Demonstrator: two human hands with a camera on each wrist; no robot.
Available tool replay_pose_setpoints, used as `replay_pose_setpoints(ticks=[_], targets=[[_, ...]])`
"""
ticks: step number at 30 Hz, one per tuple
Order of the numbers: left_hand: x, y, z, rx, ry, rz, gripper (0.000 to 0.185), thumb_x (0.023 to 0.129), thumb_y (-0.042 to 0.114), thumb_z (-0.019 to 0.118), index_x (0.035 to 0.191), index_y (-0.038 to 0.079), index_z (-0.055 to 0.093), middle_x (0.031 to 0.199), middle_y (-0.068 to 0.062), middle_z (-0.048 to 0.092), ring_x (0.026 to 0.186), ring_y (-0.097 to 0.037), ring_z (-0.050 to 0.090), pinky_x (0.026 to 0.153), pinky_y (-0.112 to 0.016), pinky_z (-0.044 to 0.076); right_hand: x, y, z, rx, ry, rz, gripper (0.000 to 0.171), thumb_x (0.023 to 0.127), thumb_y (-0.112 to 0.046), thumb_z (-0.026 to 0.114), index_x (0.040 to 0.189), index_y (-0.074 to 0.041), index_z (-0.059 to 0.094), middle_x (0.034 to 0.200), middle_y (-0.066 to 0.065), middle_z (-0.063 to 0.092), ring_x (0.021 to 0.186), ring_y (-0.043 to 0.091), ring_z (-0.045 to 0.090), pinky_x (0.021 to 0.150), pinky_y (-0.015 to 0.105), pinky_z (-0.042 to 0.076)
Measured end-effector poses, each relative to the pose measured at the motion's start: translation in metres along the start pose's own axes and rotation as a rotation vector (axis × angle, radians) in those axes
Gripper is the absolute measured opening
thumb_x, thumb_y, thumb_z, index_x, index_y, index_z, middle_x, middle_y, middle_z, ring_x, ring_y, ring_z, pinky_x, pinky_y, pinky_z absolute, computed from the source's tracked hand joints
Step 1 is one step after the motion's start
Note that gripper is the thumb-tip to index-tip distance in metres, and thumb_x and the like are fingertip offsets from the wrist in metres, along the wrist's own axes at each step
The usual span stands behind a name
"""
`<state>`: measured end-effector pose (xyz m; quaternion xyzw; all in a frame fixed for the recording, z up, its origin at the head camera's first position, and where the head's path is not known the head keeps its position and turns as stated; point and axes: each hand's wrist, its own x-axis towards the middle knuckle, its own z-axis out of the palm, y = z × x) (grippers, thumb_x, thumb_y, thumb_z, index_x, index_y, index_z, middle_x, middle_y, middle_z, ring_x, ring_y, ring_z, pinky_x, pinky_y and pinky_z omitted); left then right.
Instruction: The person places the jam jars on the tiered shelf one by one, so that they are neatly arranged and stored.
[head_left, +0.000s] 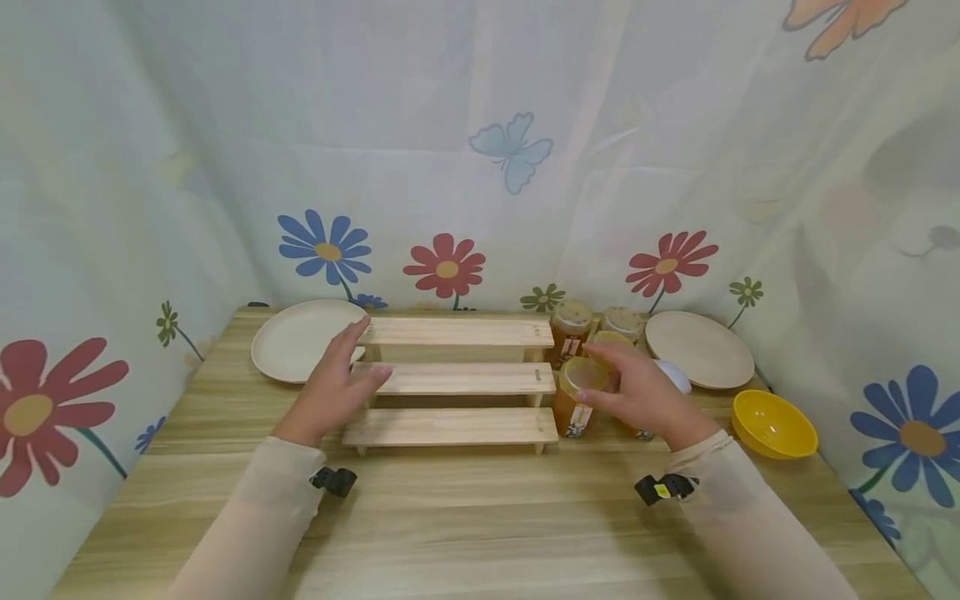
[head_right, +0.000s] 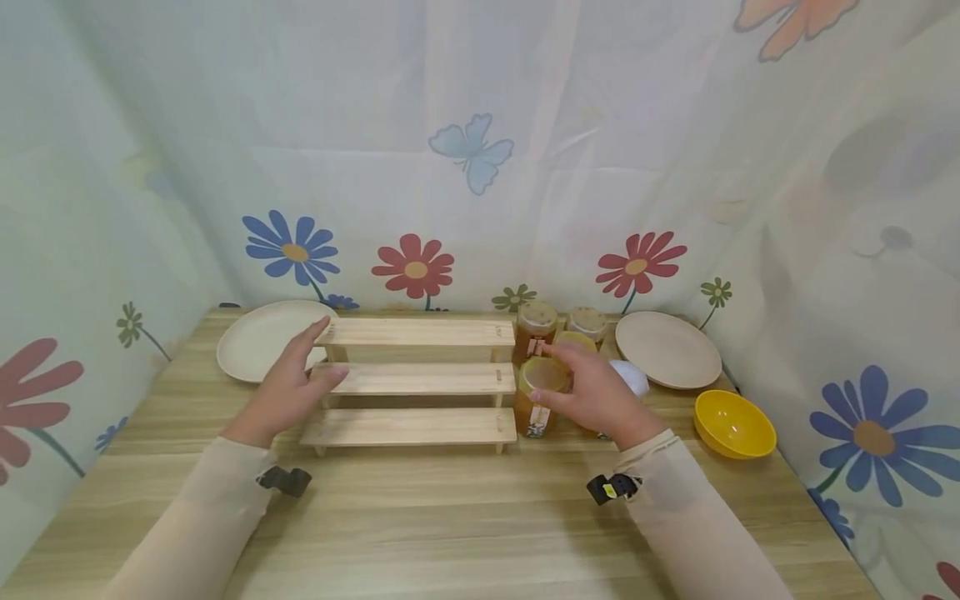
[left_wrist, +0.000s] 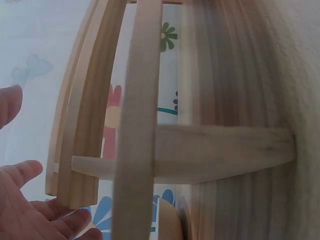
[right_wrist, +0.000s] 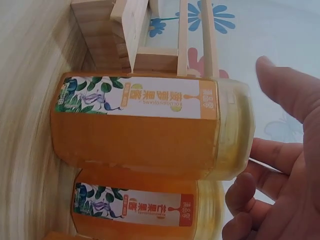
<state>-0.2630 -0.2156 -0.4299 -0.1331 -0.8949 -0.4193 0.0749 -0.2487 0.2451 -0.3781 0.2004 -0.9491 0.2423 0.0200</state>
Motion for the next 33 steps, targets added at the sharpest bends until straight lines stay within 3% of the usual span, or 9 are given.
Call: replay_pose_setpoints(ticks=[3,11,16,20,29,33], targets=[[0.004,-0.004,0.005,-0.001,-0.009,-0.016,0.091,0.102,0.038,0.07,0.171,0.015,0.015,0.175,-0.018,0.017,0.161,-0.042,0.015,0.126,-0.065,0.02,0.001,0.001,0.0,-0.007,-0.004,-0.011,0.077,0.093,-0.039,0.082,0.153,-0.003,0.053,0.156,0.025,0.05,0.145,0.048,0.044,0.115,0.067,0.039],[0.005,-0.009,0.014,-0.032,-0.04,-0.048,0.095,0.103,0.035,0.069,0.171,0.019,0.005,0.175,-0.019,0.015,0.16,-0.044,0.019,0.127,-0.065,0.019,0.003,0.006,0.008,0.052,-0.041,-0.01,0.075,0.094,-0.027,0.082,0.156,-0.002,0.048,0.154,0.026,0.05,0.137,0.047,0.052,0.108,0.064,0.047],[0.004,-0.014,0.016,-0.073,-0.041,-0.055,0.093,0.104,0.033,0.067,0.171,0.027,0.002,0.175,-0.019,0.015,0.159,-0.044,0.022,0.126,-0.066,0.02,0.002,0.008,0.012,0.08,-0.038,0.007,0.076,0.094,-0.029,0.082,0.156,-0.002,0.047,0.156,0.027,0.048,0.138,0.047,0.051,0.107,0.063,0.048],[0.003,-0.018,0.017,-0.089,-0.041,-0.054,0.092,0.104,0.033,0.067,0.17,0.029,0.003,0.171,-0.023,0.023,0.155,-0.046,0.03,0.124,-0.067,0.025,0.003,0.008,0.015,0.093,-0.03,0.027,0.078,0.093,-0.031,0.083,0.156,-0.002,0.047,0.155,0.027,0.048,0.133,0.045,0.054,0.103,0.061,0.05],[0.0,-0.017,0.017,-0.092,-0.043,-0.098,0.091,0.104,0.037,0.067,0.169,0.035,0.003,0.168,-0.029,0.026,0.153,-0.051,0.031,0.121,-0.071,0.025,-0.001,0.01,0.025,0.142,0.031,0.029,0.079,0.091,-0.028,0.085,0.157,-0.004,0.047,0.156,0.025,0.049,0.135,0.045,0.055,0.106,0.062,0.05],[0.001,-0.016,0.017,-0.094,-0.051,-0.113,0.092,0.104,0.038,0.067,0.169,0.036,0.002,0.168,-0.03,0.025,0.153,-0.052,0.03,0.121,-0.072,0.025,-0.004,0.009,0.024,0.161,0.068,0.044,0.08,0.09,-0.03,0.087,0.156,-0.004,0.049,0.154,0.024,0.051,0.126,0.04,0.061,0.097,0.055,0.055]])
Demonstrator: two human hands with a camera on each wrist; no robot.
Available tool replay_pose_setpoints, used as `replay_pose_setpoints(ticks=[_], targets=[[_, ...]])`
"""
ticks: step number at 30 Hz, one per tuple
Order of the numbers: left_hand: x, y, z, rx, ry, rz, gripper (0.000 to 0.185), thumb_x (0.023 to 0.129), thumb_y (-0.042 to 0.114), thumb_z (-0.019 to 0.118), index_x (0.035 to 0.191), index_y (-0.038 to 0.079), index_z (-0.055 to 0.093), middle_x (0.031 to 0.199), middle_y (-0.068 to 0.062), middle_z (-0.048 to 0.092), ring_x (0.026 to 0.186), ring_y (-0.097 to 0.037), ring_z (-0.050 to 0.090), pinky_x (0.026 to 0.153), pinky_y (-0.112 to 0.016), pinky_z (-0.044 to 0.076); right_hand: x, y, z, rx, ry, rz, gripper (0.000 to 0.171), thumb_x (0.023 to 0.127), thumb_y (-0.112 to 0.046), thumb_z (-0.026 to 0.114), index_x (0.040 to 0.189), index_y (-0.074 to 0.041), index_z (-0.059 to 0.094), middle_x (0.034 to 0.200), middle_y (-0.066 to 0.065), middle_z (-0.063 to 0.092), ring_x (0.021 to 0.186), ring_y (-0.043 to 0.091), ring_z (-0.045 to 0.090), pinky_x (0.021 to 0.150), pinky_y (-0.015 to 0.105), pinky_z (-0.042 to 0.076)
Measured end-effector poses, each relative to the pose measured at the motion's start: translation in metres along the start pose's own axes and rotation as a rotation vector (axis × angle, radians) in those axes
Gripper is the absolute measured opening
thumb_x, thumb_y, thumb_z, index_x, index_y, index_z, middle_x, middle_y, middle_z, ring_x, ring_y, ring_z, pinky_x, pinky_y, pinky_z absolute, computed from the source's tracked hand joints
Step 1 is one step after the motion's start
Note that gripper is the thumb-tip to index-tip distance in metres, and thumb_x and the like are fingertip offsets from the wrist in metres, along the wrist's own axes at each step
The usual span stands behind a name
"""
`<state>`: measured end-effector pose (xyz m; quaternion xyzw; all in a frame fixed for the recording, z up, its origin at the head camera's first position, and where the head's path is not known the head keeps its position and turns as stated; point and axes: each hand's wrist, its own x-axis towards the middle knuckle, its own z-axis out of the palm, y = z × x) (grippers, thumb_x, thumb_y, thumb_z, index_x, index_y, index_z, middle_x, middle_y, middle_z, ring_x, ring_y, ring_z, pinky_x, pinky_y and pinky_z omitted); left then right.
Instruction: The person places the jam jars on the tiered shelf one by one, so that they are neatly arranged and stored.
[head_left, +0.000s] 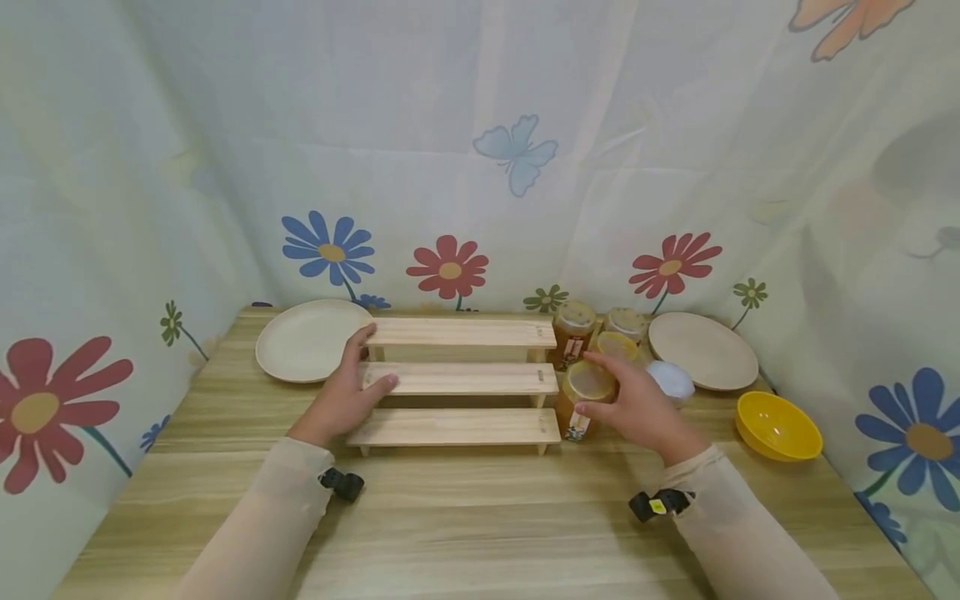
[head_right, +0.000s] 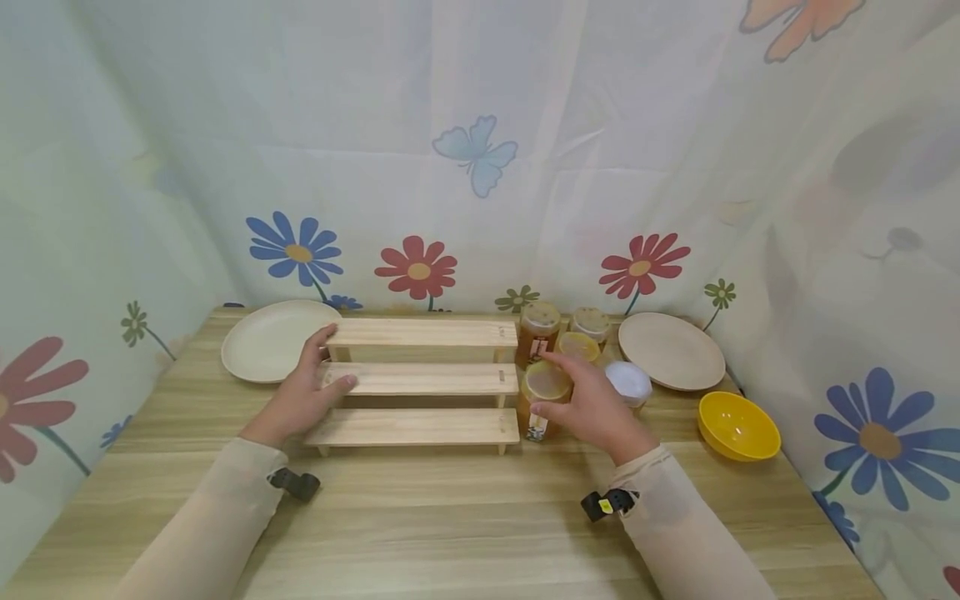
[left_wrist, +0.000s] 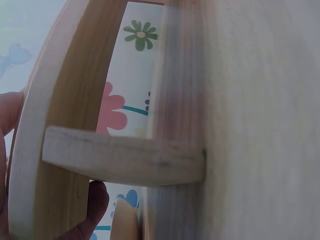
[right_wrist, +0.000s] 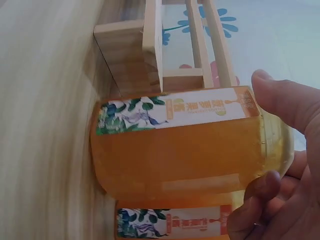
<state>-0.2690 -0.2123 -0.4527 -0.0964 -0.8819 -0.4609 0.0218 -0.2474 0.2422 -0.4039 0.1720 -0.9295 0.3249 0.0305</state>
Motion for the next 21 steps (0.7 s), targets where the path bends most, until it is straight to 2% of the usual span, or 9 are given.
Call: replay_pose_setpoints(ticks=[3,7,12,15,17,21], targets=[[0.0,0.0,0.0,-0.007,-0.002,-0.009,0.093,0.104,0.038,0.068,0.169,0.037,0.001,0.168,-0.031,0.025,0.152,-0.053,0.03,0.121,-0.072,0.024,-0.002,-0.005,-0.005,0.005,0.05,0.008,0.078,0.088,-0.029,0.088,0.153,-0.005,0.052,0.146,0.023,0.058,0.109,0.035,0.065,0.084,0.046,0.058],[-0.001,0.0,-0.001,-0.011,-0.005,-0.012,0.094,0.104,0.036,0.068,0.168,0.037,0.0,0.167,-0.032,0.025,0.152,-0.053,0.03,0.121,-0.072,0.025,-0.005,-0.016,-0.018,0.001,0.11,0.013,0.074,0.087,-0.027,0.09,0.15,-0.007,0.056,0.137,0.022,0.063,0.094,0.029,0.06,0.076,0.038,0.054],[0.0,-0.001,-0.001,-0.007,-0.011,-0.008,0.093,0.104,0.036,0.068,0.168,0.036,0.001,0.167,-0.032,0.024,0.152,-0.054,0.03,0.121,-0.072,0.025,-0.007,-0.034,-0.035,0.033,0.106,0.05,0.076,0.088,-0.024,0.088,0.153,-0.009,0.053,0.143,0.019,0.059,0.103,0.032,0.06,0.087,0.046,0.061],[0.001,-0.001,-0.001,-0.002,-0.012,0.001,0.093,0.104,0.036,0.068,0.169,0.034,0.001,0.167,-0.033,0.024,0.152,-0.054,0.03,0.121,-0.072,0.025,-0.005,-0.043,-0.043,0.076,0.1,0.061,0.075,0.09,-0.022,0.087,0.155,-0.012,0.051,0.146,0.018,0.056,0.11,0.035,0.06,0.093,0.052,0.061],[0.001,-0.001,-0.002,0.002,-0.011,0.002,0.094,0.104,0.035,0.068,0.169,0.034,0.001,0.167,-0.033,0.024,0.152,-0.054,0.03,0.121,-0.072,0.026,-0.001,-0.049,-0.047,0.097,0.103,0.051,0.074,0.09,-0.021,0.086,0.155,-0.013,0.051,0.145,0.018,0.055,0.109,0.035,0.061,0.092,0.048,0.061],[0.001,-0.001,-0.002,-0.005,-0.015,-0.008,0.094,0.104,0.036,0.069,0.169,0.035,0.001,0.167,-0.033,0.024,0.152,-0.054,0.029,0.121,-0.072,0.025,0.008,-0.056,-0.051,0.133,0.102,0.043,0.073,0.091,-0.023,0.085,0.156,-0.013,0.051,0.143,0.017,0.056,0.105,0.033,0.063,0.085,0.032,0.061]])
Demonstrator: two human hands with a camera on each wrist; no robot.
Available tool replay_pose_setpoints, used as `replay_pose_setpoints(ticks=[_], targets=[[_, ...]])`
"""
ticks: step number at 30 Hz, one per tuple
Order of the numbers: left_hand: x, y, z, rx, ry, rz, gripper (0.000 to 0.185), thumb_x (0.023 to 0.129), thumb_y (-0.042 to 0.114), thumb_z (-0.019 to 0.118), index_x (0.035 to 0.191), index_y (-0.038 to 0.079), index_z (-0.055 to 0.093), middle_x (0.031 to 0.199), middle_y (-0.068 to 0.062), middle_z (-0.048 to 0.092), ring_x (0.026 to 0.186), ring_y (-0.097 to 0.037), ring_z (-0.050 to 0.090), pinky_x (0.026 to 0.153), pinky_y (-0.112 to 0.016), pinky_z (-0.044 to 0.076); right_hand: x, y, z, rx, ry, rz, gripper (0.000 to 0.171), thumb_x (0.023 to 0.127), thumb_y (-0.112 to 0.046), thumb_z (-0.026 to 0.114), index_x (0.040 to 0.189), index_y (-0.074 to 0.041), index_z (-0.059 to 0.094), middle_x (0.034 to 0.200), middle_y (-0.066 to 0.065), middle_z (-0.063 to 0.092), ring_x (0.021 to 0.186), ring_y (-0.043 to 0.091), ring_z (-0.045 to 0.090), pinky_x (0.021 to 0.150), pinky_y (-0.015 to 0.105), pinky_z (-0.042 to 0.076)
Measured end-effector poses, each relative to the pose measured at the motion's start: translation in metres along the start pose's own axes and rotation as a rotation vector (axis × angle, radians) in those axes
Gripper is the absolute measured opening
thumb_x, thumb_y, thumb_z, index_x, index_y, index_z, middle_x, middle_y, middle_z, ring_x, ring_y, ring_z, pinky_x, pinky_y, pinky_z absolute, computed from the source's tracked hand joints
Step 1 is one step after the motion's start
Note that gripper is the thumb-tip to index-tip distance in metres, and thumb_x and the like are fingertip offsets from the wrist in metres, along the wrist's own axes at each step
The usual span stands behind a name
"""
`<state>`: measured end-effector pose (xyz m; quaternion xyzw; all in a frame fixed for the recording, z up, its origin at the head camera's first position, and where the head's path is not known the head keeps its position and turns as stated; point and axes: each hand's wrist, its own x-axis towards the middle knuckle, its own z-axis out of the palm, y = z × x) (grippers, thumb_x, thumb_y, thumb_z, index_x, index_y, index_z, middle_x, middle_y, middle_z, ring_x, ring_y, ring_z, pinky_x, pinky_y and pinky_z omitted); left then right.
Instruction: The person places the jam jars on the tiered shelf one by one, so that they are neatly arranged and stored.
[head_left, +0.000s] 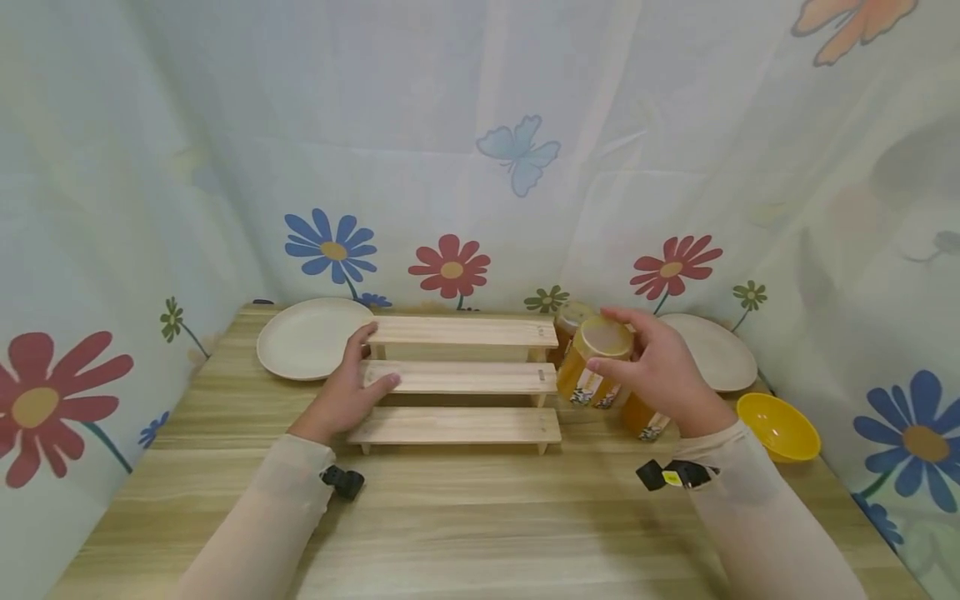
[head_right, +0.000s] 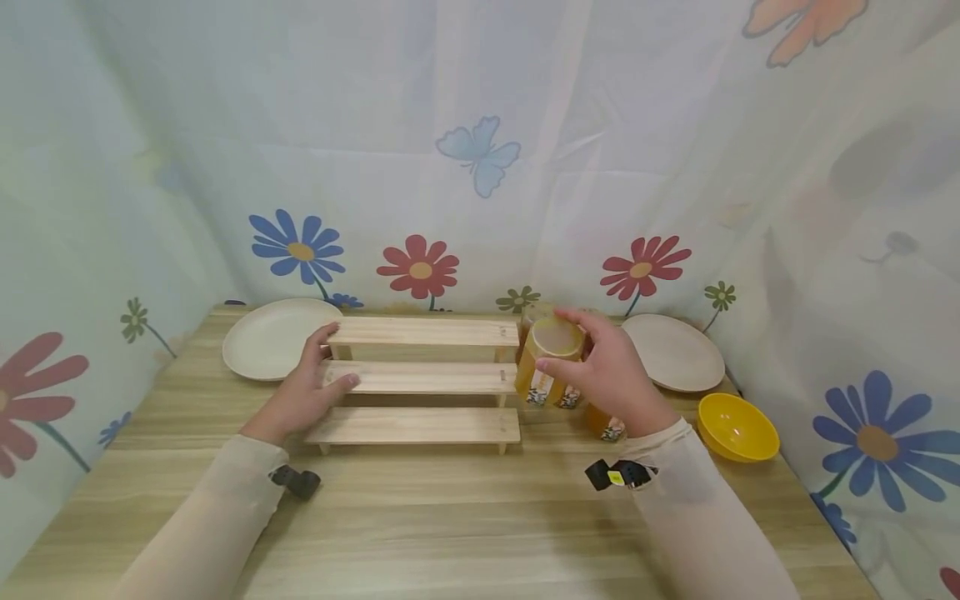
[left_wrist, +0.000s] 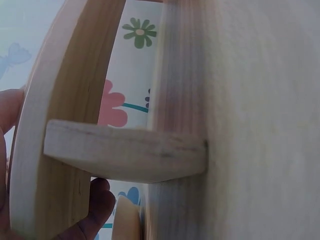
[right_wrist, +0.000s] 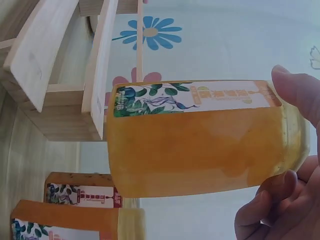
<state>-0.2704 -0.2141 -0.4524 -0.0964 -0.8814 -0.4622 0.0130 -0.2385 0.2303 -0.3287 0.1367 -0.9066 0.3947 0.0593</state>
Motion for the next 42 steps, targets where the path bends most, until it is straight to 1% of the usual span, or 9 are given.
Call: replay_pose_setpoints(ticks=[5,9,12,16,21,26,34,38,42], targets=[[0.0,-0.001,0.0,-0.017,0.0,0.004,0.093,0.104,0.035,0.069,0.168,0.036,0.003,0.167,-0.033,0.025,0.151,-0.054,0.031,0.121,-0.071,0.026,0.016,-0.003,0.003,0.082,-0.005,0.013,0.077,0.091,-0.032,0.086,0.158,-0.017,0.049,0.141,0.015,0.057,0.105,0.032,0.065,0.08,0.024,0.06],[-0.001,-0.002,0.0,-0.031,0.003,0.014,0.092,0.104,0.034,0.069,0.168,0.036,0.004,0.167,-0.032,0.025,0.151,-0.054,0.032,0.121,-0.071,0.025,0.029,-0.006,0.005,0.147,-0.003,0.038,0.08,0.091,-0.037,0.086,0.159,-0.023,0.048,0.144,0.012,0.056,0.113,0.032,0.064,0.089,0.028,0.061],[-0.001,-0.002,0.0,-0.027,0.004,0.013,0.092,0.103,0.035,0.069,0.168,0.036,0.003,0.167,-0.032,0.025,0.151,-0.054,0.031,0.122,-0.071,0.024,0.039,-0.009,0.008,0.157,0.0,0.032,0.079,0.092,-0.036,0.085,0.16,-0.023,0.047,0.146,0.011,0.056,0.116,0.031,0.063,0.095,0.033,0.059],[-0.001,-0.002,0.0,-0.033,0.006,0.012,0.092,0.104,0.032,0.069,0.168,0.037,0.003,0.166,-0.032,0.026,0.151,-0.053,0.033,0.122,-0.07,0.025,0.052,-0.011,0.015,0.175,0.001,-0.007,0.076,0.093,-0.034,0.084,0.159,-0.02,0.049,0.143,0.012,0.058,0.112,0.031,0.063,0.091,0.029,0.059],[-0.001,-0.002,0.001,-0.034,0.003,0.017,0.092,0.104,0.031,0.069,0.168,0.036,0.003,0.166,-0.032,0.026,0.15,-0.053,0.033,0.121,-0.07,0.026,0.064,-0.012,0.022,0.247,-0.015,-0.006,0.076,0.094,-0.033,0.083,0.16,-0.022,0.047,0.139,0.013,0.06,0.11,0.029,0.062,0.083,0.022,0.058],[-0.001,-0.002,0.001,-0.023,0.005,0.017,0.092,0.104,0.033,0.069,0.168,0.036,0.003,0.166,-0.032,0.026,0.151,-0.053,0.032,0.121,-0.071,0.026,0.071,-0.013,0.026,0.212,-0.016,0.001,0.074,0.095,-0.042,0.08,0.16,-0.027,0.047,0.131,0.014,0.06,0.102,0.03,0.057,0.078,0.027,0.055],[-0.001,-0.002,0.003,-0.015,0.006,0.013,0.093,0.103,0.034,0.069,0.169,0.036,0.003,0.166,-0.032,0.027,0.151,-0.053,0.032,0.121,-0.071,0.026,0.07,-0.013,0.03,0.223,0.031,0.035,0.065,0.099,-0.052,0.071,0.157,-0.029,0.052,0.136,0.015,0.057,0.11,0.03,0.055,0.088,0.035,0.055],[0.0,-0.001,0.002,-0.004,0.008,0.007,0.093,0.103,0.034,0.069,0.169,0.034,0.003,0.167,-0.032,0.026,0.151,-0.053,0.032,0.122,-0.071,0.025,0.072,-0.012,0.034,0.327,0.041,0.033,0.063,0.099,-0.049,0.072,0.155,-0.026,0.054,0.144,0.011,0.055,0.112,0.03,0.061,0.091,0.034,0.059],[0.0,0.001,0.001,0.004,0.009,0.005,0.092,0.103,0.033,0.069,0.169,0.032,0.004,0.167,-0.032,0.026,0.152,-0.053,0.031,0.122,-0.071,0.024,0.075,-0.011,0.038,0.427,0.036,0.018,0.06,0.1,-0.042,0.073,0.154,-0.023,0.054,0.147,0.011,0.054,0.111,0.03,0.064,0.089,0.029,0.06]])
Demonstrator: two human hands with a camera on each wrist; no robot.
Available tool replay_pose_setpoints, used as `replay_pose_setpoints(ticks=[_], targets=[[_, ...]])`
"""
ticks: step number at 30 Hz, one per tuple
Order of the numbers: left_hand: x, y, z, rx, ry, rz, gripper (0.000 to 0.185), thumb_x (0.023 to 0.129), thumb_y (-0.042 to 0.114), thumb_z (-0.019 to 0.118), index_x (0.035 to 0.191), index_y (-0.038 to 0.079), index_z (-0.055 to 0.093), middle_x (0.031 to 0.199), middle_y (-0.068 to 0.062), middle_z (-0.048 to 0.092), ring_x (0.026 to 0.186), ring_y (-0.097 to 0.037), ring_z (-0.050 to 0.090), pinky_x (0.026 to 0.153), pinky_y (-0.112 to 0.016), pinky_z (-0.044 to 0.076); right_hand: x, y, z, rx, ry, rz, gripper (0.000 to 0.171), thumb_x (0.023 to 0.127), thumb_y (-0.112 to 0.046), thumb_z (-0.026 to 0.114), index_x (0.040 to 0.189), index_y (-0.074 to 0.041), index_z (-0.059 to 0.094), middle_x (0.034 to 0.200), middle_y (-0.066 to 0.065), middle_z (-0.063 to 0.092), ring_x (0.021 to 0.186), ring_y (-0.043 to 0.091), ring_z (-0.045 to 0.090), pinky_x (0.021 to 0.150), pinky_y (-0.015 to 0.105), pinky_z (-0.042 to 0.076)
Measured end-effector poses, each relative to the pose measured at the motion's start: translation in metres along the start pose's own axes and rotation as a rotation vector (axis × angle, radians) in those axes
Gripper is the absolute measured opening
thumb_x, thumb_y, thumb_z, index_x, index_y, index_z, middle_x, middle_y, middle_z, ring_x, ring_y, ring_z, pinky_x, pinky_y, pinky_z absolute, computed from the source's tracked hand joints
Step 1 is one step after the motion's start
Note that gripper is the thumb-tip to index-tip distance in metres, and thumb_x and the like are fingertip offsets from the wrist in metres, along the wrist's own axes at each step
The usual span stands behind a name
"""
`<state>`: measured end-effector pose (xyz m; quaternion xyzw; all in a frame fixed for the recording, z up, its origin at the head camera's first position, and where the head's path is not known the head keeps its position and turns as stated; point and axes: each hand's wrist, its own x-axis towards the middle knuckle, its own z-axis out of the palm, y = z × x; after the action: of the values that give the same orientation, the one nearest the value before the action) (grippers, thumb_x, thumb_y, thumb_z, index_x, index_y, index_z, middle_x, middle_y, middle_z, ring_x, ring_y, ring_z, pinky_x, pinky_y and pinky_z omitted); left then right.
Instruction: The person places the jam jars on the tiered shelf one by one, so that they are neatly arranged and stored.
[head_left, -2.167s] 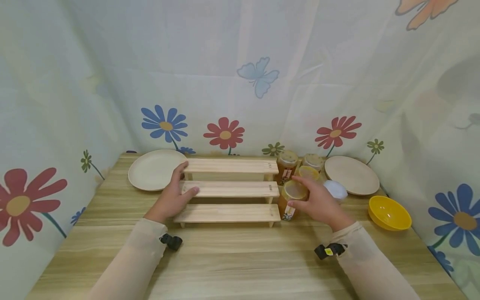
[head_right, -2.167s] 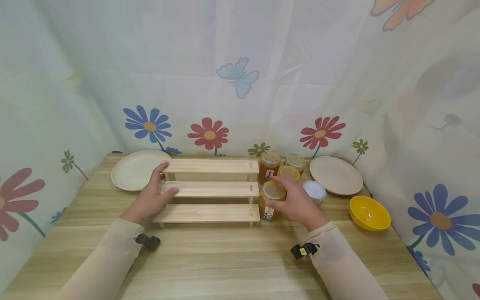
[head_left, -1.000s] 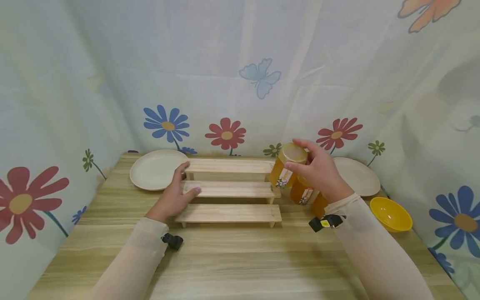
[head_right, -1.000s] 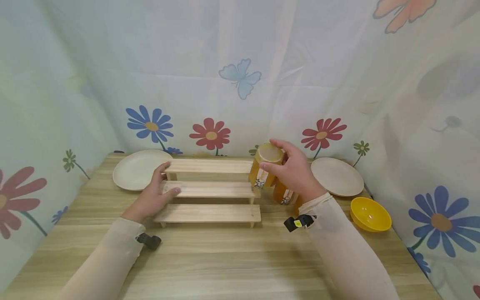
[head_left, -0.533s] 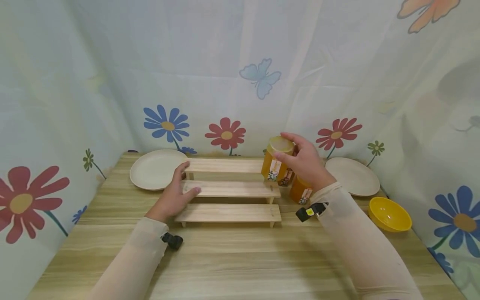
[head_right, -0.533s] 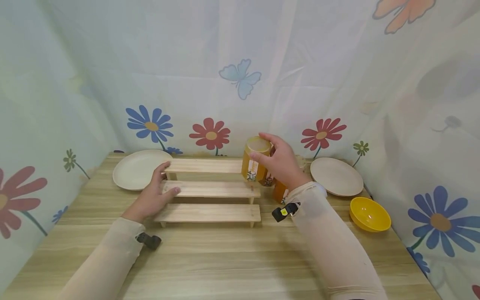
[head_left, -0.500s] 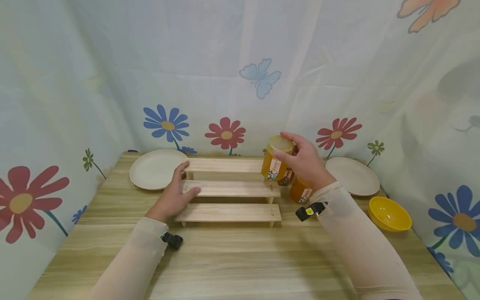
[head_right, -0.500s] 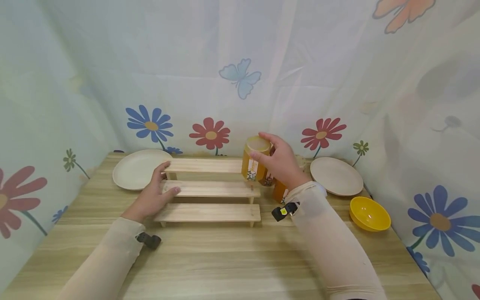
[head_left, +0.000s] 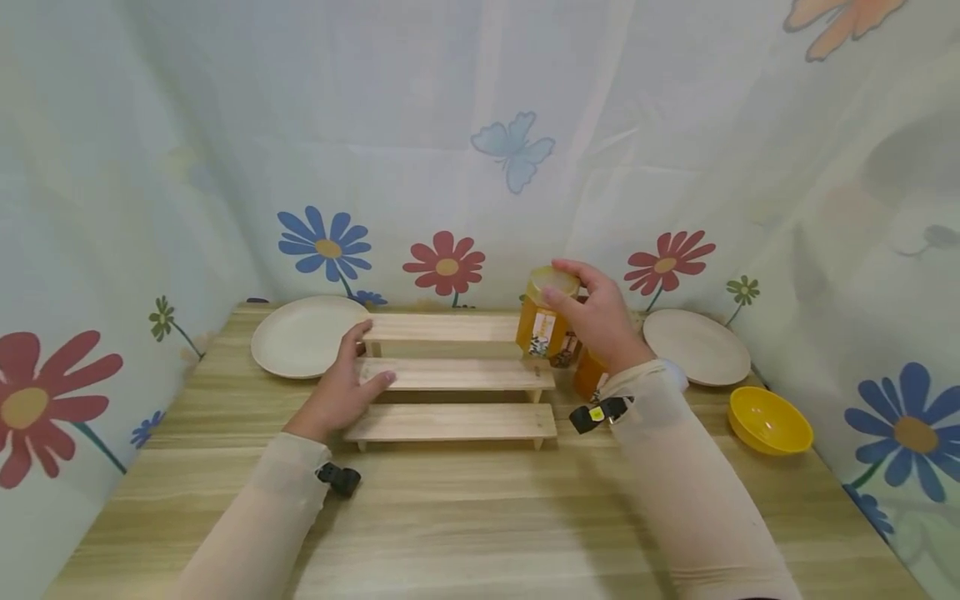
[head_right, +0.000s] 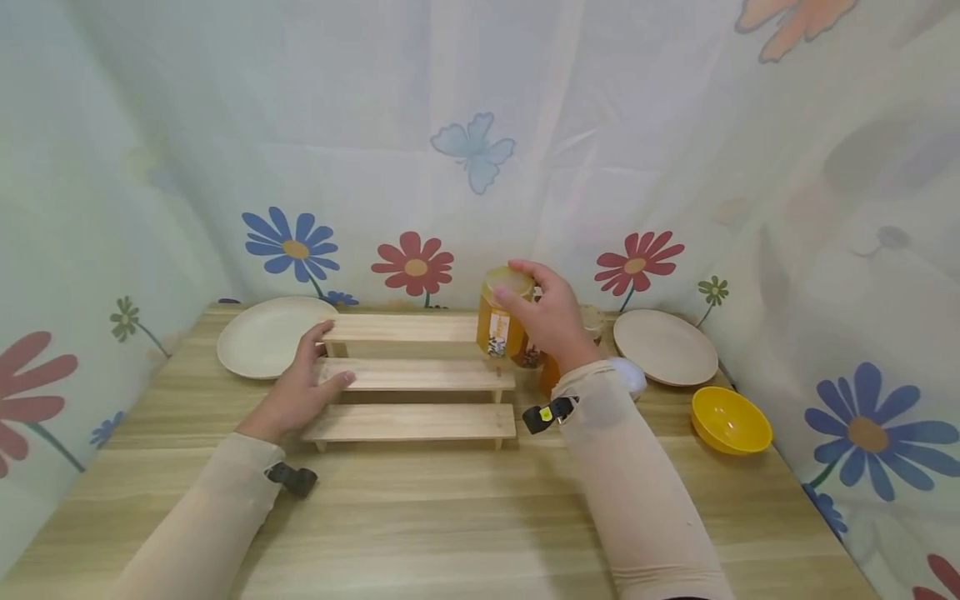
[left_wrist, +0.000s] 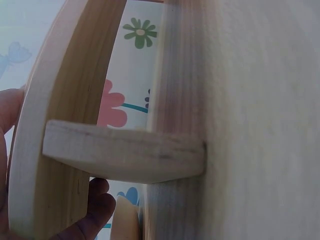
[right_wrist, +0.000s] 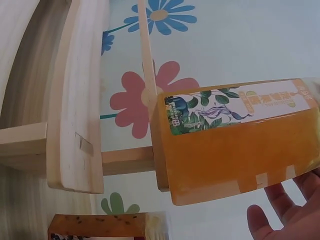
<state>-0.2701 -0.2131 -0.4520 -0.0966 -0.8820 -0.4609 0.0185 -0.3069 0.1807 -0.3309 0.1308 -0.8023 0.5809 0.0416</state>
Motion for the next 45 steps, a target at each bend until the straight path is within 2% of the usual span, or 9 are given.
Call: replay_pose_setpoints(ticks=[8,17,23,29,35,45], targets=[[0.0,-0.003,-0.004,-0.015,-0.007,0.014,0.094,0.104,0.033,0.069,0.169,0.031,0.002,0.166,-0.033,0.026,0.151,-0.054,0.031,0.121,-0.071,0.025,0.006,-0.002,0.004,-0.004,-0.026,-0.025,0.06,0.101,-0.039,0.073,0.155,-0.021,0.053,0.146,0.013,0.055,0.113,0.029,0.06,0.09,0.027,0.057],[0.002,-0.005,0.001,-0.01,-0.023,0.006,0.095,0.103,0.036,0.07,0.168,0.035,0.002,0.167,-0.033,0.025,0.151,-0.055,0.031,0.121,-0.073,0.025,0.009,-0.001,0.005,-0.042,-0.018,-0.004,0.059,0.101,-0.038,0.072,0.154,-0.021,0.053,0.141,0.014,0.055,0.117,0.03,0.052,0.098,0.038,0.049],[0.0,-0.003,0.0,-0.013,-0.018,0.012,0.094,0.103,0.033,0.07,0.168,0.033,0.002,0.166,-0.033,0.025,0.152,-0.054,0.03,0.121,-0.072,0.025,0.012,0.003,0.006,-0.039,-0.031,-0.026,0.059,0.102,-0.038,0.072,0.154,-0.02,0.054,0.136,0.016,0.056,0.113,0.031,0.053,0.092,0.036,0.052],[-0.002,0.002,-0.001,-0.014,-0.02,-0.009,0.094,0.103,0.035,0.07,0.168,0.035,0.002,0.167,-0.033,0.025,0.151,-0.055,0.031,0.121,-0.073,0.024,0.012,0.0,0.007,-0.028,-0.027,-0.027,0.057,0.102,-0.037,0.072,0.154,-0.02,0.054,0.139,0.015,0.055,0.115,0.031,0.052,0.094,0.037,0.051],[-0.002,-0.001,0.001,-0.007,-0.018,-0.007,0.094,0.103,0.036,0.07,0.168,0.036,0.002,0.167,-0.032,0.024,0.151,-0.056,0.031,0.12,-0.074,0.025,0.013,0.002,0.009,-0.04,-0.023,-0.048,0.056,0.103,-0.035,0.071,0.154,-0.018,0.054,0.133,0.016,0.056,0.108,0.028,0.051,0.082,0.027,0.049],[0.001,-0.003,0.001,-0.001,-0.022,-0.018,0.095,0.103,0.039,0.07,0.168,0.039,0.001,0.168,-0.031,0.023,0.15,-0.056,0.032,0.119,-0.075,0.025,0.018,0.004,0.009,-0.03,-0.023,-0.075,0.056,0.103,-0.033,0.071,0.153,-0.016,0.055,0.13,0.015,0.055,0.107,0.027,0.049,0.078,0.028,0.046]])
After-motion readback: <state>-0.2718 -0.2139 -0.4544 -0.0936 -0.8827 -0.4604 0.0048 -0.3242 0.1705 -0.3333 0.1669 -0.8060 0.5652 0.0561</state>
